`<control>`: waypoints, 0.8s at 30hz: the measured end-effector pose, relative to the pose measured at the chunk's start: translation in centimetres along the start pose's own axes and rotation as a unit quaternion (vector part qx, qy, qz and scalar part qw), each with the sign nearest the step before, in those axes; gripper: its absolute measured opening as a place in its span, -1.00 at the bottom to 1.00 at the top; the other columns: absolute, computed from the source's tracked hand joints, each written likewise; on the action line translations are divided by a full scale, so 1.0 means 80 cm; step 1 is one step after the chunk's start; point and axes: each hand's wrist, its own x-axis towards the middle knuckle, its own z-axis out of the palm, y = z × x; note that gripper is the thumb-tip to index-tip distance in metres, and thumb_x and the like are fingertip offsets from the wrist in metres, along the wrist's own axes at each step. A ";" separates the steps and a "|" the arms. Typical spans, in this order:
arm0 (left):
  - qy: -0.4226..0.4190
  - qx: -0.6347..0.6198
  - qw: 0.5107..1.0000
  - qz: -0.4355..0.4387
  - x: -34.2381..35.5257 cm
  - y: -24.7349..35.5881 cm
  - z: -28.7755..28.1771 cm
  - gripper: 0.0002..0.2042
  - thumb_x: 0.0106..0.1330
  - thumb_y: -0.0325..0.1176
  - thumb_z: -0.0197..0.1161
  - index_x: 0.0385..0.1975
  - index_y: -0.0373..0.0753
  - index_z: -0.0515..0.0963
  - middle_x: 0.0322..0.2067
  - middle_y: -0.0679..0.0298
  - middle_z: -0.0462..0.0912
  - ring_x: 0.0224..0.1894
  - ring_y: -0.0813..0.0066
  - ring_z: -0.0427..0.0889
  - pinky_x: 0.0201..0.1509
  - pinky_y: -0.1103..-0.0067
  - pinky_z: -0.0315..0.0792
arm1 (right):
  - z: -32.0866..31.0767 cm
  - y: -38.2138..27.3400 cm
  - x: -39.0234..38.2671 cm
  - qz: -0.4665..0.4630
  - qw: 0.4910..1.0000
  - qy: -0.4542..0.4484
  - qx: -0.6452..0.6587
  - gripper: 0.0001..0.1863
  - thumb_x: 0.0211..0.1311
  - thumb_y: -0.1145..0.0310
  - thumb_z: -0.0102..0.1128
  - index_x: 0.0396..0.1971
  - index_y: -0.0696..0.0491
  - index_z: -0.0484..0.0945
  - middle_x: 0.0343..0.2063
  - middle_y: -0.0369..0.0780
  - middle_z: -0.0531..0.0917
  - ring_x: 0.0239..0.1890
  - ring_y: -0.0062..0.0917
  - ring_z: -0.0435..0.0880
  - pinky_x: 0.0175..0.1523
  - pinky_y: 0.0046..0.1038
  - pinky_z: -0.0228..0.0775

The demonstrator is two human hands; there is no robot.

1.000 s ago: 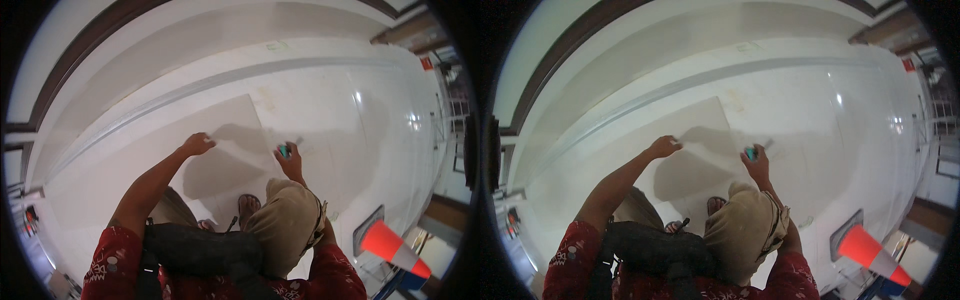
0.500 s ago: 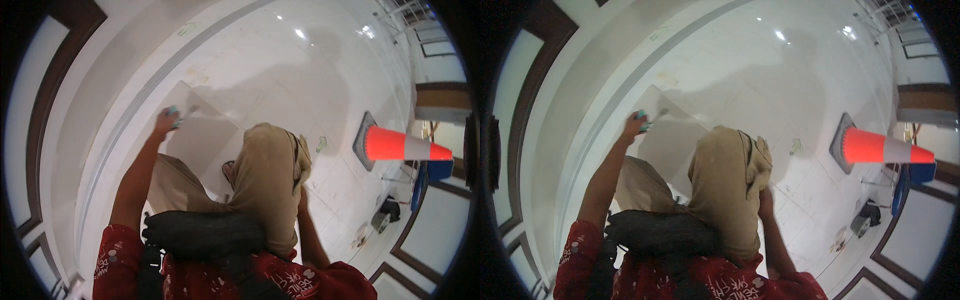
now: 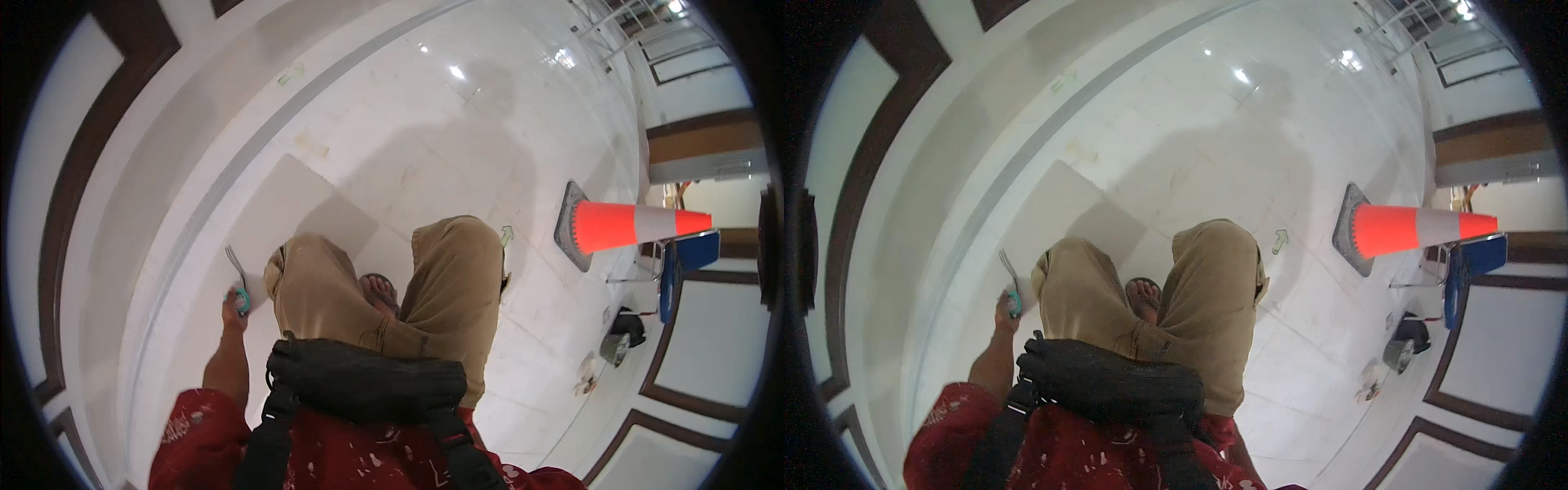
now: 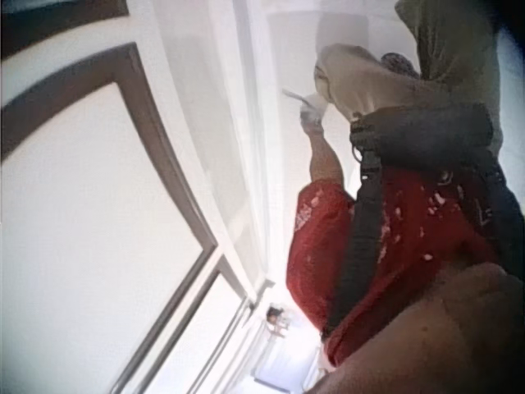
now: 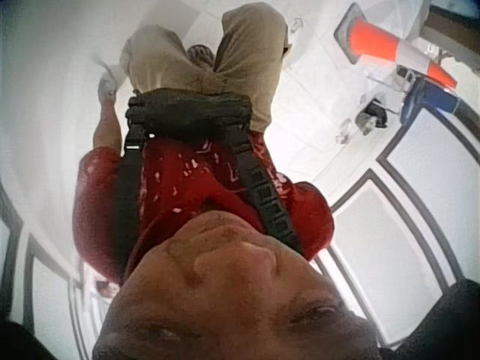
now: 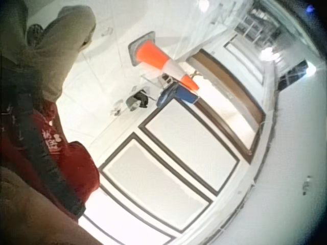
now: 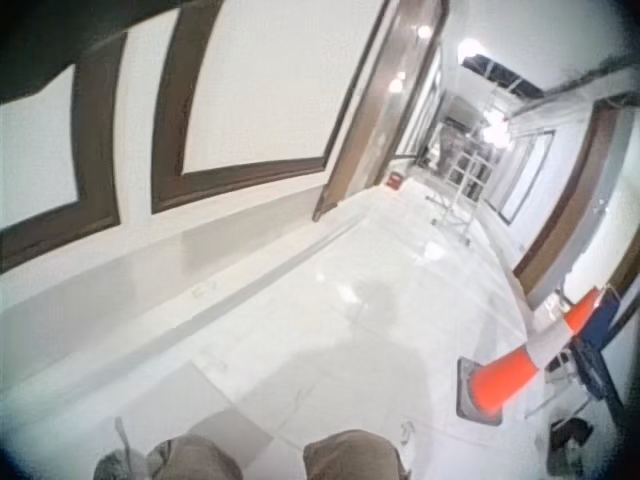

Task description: The person measures a section of a drywall panel using a tape measure and marks it before scoring the line with a utility knife while using a metal straight edge.

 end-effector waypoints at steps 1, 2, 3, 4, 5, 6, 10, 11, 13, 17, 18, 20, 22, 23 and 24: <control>0.012 -0.007 1.000 0.027 -0.001 0.000 -0.001 -0.69 0.36 -0.02 0.32 -0.09 -0.04 0.49 -0.26 0.39 0.58 -0.21 0.42 0.59 -0.16 0.34 0.50 | 0.001 -0.003 0.003 -0.002 1.000 -0.002 -0.008 -0.53 0.49 0.08 0.02 0.15 0.14 0.49 0.01 -0.11 0.64 0.03 -0.35 0.63 0.15 -0.32 0.45; -0.023 -0.017 0.999 0.040 -0.001 -0.001 0.000 -0.69 0.36 -0.02 0.32 -0.09 -0.04 0.49 -0.26 0.39 0.58 -0.21 0.42 0.59 -0.16 0.34 0.50 | -0.002 -0.006 0.006 -0.005 1.000 -0.003 -0.016 -0.53 0.49 0.08 0.03 0.15 0.15 0.49 0.01 -0.11 0.64 0.02 -0.35 0.63 0.14 -0.32 0.45; 0.019 -0.012 1.000 0.013 -0.003 -0.002 0.000 -0.68 0.36 0.00 0.32 -0.06 -0.01 0.49 -0.24 0.40 0.58 -0.18 0.43 0.58 -0.13 0.32 0.48 | -0.003 -0.010 0.011 -0.013 1.000 -0.006 -0.024 -0.53 0.48 0.08 0.03 0.14 0.15 0.50 0.00 -0.11 0.65 0.02 -0.34 0.64 0.14 -0.32 0.45; 0.075 -0.002 0.997 -0.027 -0.004 0.000 0.000 -0.67 0.36 0.01 0.32 -0.04 0.02 0.49 -0.21 0.42 0.58 -0.15 0.43 0.57 -0.11 0.30 0.46 | -0.004 -0.015 0.013 -0.016 0.999 -0.010 -0.032 -0.53 0.48 0.08 0.04 0.14 0.15 0.50 0.00 -0.10 0.65 0.02 -0.34 0.64 0.13 -0.32 0.45; 0.073 -0.004 0.997 -0.016 -0.004 -0.002 0.000 -0.67 0.36 0.01 0.32 -0.04 0.02 0.49 -0.21 0.42 0.58 -0.15 0.43 0.57 -0.11 0.30 0.46 | -0.007 -0.020 0.017 -0.021 0.999 -0.011 -0.039 -0.52 0.48 0.08 0.04 0.14 0.15 0.50 -0.01 -0.10 0.65 0.01 -0.33 0.64 0.13 -0.31 0.46; 0.062 0.000 0.998 -0.011 -0.005 -0.002 0.000 -0.66 0.35 0.02 0.33 -0.02 0.05 0.49 -0.18 0.42 0.57 -0.13 0.43 0.55 -0.11 0.28 0.46 | -0.008 -0.026 0.019 -0.022 0.999 -0.012 -0.046 -0.52 0.47 0.08 0.05 0.13 0.16 0.50 -0.01 -0.10 0.65 0.01 -0.33 0.64 0.12 -0.31 0.46; 0.079 -0.001 0.997 -0.012 -0.007 -0.007 0.000 -0.62 0.33 0.03 0.34 0.04 0.08 0.47 -0.12 0.40 0.57 -0.10 0.42 0.53 -0.10 0.25 0.44 | -0.017 -0.050 0.034 -0.035 0.996 -0.019 -0.084 -0.52 0.46 0.07 0.06 0.12 0.17 0.50 -0.03 -0.09 0.66 -0.01 -0.31 0.65 0.10 -0.30 0.47; 0.095 -0.013 0.995 -0.006 -0.007 -0.006 0.000 -0.62 0.33 0.03 0.34 0.04 0.08 0.47 -0.12 0.40 0.57 -0.10 0.42 0.53 -0.10 0.25 0.44 | -0.019 -0.057 0.039 -0.038 0.994 -0.021 -0.097 -0.52 0.46 0.07 0.07 0.11 0.17 0.50 -0.04 -0.08 0.66 -0.01 -0.31 0.66 0.10 -0.30 0.47; 0.046 -0.008 0.999 -0.005 -0.009 -0.005 0.002 -0.60 0.34 0.04 0.32 0.07 0.07 0.44 -0.12 0.40 0.57 -0.09 0.42 0.53 -0.07 0.24 0.42 | -0.024 -0.071 0.054 -0.042 0.992 -0.024 -0.120 -0.52 0.45 0.07 0.08 0.11 0.17 0.51 -0.05 -0.08 0.67 -0.02 -0.30 0.66 0.09 -0.29 0.47; 0.059 -0.014 0.998 0.000 -0.016 -0.005 0.010 -0.60 0.35 0.04 0.31 0.08 0.06 0.44 -0.13 0.40 0.57 -0.11 0.43 0.54 -0.04 0.23 0.40 | -0.033 -0.106 0.109 -0.057 0.983 -0.020 -0.176 -0.51 0.44 0.07 0.10 0.09 0.18 0.51 -0.07 -0.07 0.68 -0.03 -0.28 0.67 0.07 -0.28 0.48; 0.085 -0.005 0.996 0.001 -0.019 -0.004 0.013 -0.60 0.35 0.04 0.30 0.08 0.05 0.45 -0.14 0.40 0.58 -0.12 0.43 0.55 -0.06 0.24 0.41 | -0.034 -0.120 0.129 -0.063 0.979 -0.019 -0.191 -0.51 0.44 0.06 0.10 0.09 0.19 0.51 -0.07 -0.07 0.68 -0.04 -0.27 0.67 0.06 -0.28 0.49; 0.129 0.008 0.992 -0.003 -0.024 -0.002 0.018 -0.60 0.35 0.05 0.30 0.07 0.04 0.46 -0.15 0.40 0.58 -0.13 0.42 0.56 -0.08 0.25 0.42 | -0.035 -0.149 0.171 -0.084 0.969 -0.016 -0.230 -0.51 0.43 0.06 0.11 0.08 0.19 0.51 -0.08 -0.06 0.68 -0.05 -0.26 0.68 0.05 -0.28 0.49; 0.105 0.027 0.994 -0.012 -0.029 0.006 0.025 -0.61 0.35 0.00 0.29 0.07 0.00 0.47 -0.14 0.38 0.58 -0.16 0.41 0.58 -0.13 0.30 0.45 | -0.031 -0.189 0.220 -0.116 0.957 -0.004 -0.267 -0.51 0.43 0.06 0.12 0.07 0.20 0.52 -0.09 -0.05 0.69 -0.05 -0.25 0.68 0.04 -0.27 0.49; 0.092 0.038 0.995 -0.005 -0.031 0.011 0.030 -0.62 0.35 -0.10 0.29 0.10 -0.04 0.47 -0.14 0.35 0.62 -0.14 0.41 0.60 -0.11 0.31 0.49 | -0.025 -0.215 0.246 -0.136 0.949 0.004 -0.286 -0.51 0.42 0.06 0.12 0.07 0.20 0.52 -0.09 -0.05 0.69 -0.06 -0.25 0.69 0.04 -0.27 0.50; 0.083 0.048 0.995 0.003 -0.034 0.021 0.036 -0.62 0.35 -0.10 0.29 0.10 -0.04 0.47 -0.14 0.35 0.62 -0.14 0.41 0.60 -0.11 0.31 0.49 | -0.017 -0.244 0.273 -0.158 0.940 0.016 -0.302 -0.50 0.42 0.06 0.13 0.07 0.20 0.52 -0.10 -0.05 0.69 -0.06 -0.24 0.69 0.03 -0.26 0.50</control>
